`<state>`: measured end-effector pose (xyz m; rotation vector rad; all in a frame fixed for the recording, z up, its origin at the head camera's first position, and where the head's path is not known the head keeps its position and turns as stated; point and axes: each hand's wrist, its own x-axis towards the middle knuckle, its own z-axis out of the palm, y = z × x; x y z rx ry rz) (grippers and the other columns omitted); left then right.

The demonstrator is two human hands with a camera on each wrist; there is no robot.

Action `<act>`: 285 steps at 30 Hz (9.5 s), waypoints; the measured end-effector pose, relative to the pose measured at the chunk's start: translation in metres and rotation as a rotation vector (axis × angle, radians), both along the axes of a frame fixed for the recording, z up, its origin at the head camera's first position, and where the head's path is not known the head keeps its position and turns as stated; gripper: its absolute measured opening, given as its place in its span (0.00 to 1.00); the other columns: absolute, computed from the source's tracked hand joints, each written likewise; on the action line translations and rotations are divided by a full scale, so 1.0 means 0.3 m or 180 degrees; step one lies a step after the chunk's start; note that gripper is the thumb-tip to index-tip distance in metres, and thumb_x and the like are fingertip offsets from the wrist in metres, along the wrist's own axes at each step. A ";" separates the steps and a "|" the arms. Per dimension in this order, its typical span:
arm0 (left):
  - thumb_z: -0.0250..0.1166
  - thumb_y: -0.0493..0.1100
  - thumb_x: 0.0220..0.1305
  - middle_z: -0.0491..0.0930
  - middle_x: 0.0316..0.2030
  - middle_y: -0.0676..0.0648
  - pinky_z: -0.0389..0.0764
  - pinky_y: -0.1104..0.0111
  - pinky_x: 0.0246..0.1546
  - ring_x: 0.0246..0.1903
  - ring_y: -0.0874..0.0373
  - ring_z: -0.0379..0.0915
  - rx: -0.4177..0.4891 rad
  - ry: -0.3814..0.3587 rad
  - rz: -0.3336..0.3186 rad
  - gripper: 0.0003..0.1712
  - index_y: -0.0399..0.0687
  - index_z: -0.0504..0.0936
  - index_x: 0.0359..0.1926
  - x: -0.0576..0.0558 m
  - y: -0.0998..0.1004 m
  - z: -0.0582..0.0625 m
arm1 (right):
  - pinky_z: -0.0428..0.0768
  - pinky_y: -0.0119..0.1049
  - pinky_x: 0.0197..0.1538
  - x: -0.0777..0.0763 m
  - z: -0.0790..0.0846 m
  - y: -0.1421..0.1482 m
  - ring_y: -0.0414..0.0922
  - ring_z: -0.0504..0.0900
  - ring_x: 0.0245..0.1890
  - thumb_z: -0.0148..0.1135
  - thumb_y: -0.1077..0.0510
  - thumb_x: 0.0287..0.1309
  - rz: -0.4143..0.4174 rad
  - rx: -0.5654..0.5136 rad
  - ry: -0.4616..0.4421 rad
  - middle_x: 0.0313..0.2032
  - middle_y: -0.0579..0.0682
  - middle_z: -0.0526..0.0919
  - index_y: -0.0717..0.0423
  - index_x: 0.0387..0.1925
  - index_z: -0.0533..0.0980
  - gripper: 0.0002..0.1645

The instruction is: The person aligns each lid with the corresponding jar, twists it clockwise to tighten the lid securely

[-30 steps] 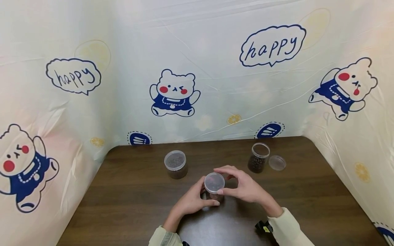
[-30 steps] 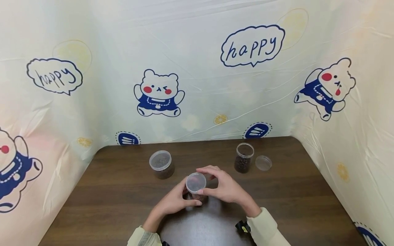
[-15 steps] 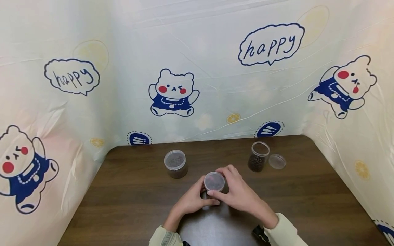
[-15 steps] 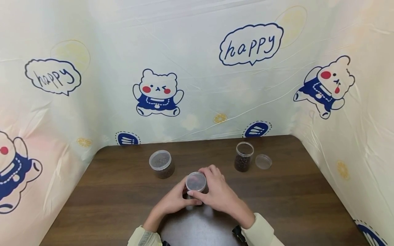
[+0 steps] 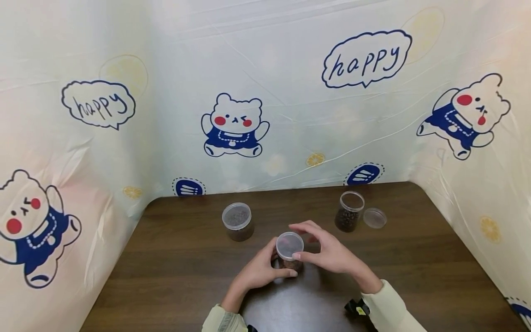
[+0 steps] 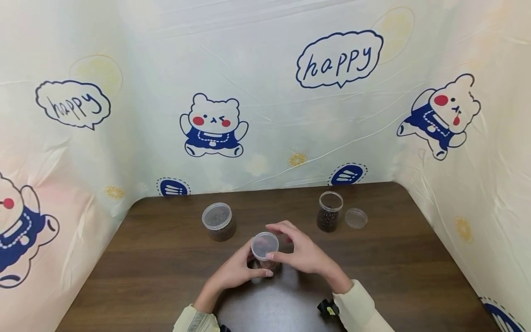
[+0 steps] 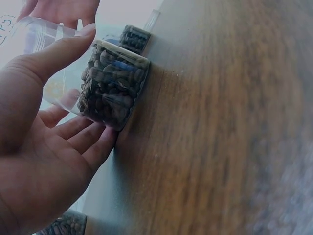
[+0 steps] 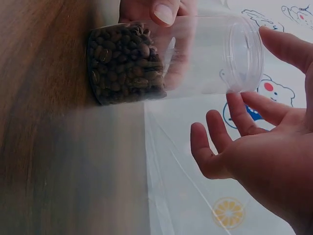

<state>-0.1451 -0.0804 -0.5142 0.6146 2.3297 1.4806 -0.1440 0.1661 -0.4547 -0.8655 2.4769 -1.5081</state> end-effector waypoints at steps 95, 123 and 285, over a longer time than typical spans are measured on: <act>0.85 0.44 0.52 0.87 0.56 0.51 0.82 0.72 0.57 0.57 0.55 0.85 0.0102 0.0321 0.0212 0.39 0.57 0.80 0.65 0.005 0.032 0.032 | 0.73 0.36 0.42 0.084 -0.019 -0.122 0.37 0.70 0.37 0.87 0.39 0.39 -0.1383 0.0703 0.1439 0.34 0.44 0.74 0.55 0.50 0.85 0.39; 0.85 0.46 0.52 0.82 0.61 0.49 0.82 0.63 0.63 0.62 0.51 0.81 0.0099 0.0148 0.0378 0.43 0.57 0.75 0.68 0.039 0.007 0.026 | 0.88 0.40 0.49 0.107 -0.065 -0.079 0.43 0.82 0.53 0.82 0.44 0.54 -0.0839 0.0221 0.0031 0.56 0.47 0.80 0.49 0.66 0.72 0.43; 0.83 0.53 0.55 0.71 0.69 0.43 0.79 0.60 0.68 0.67 0.50 0.74 -0.0448 0.2706 0.0271 0.53 0.45 0.66 0.75 -0.205 0.324 0.340 | 0.77 0.13 0.50 -0.096 0.161 0.214 0.20 0.79 0.47 0.79 0.68 0.54 -0.1875 -0.0477 0.1456 0.53 0.60 0.85 0.61 0.58 0.80 0.29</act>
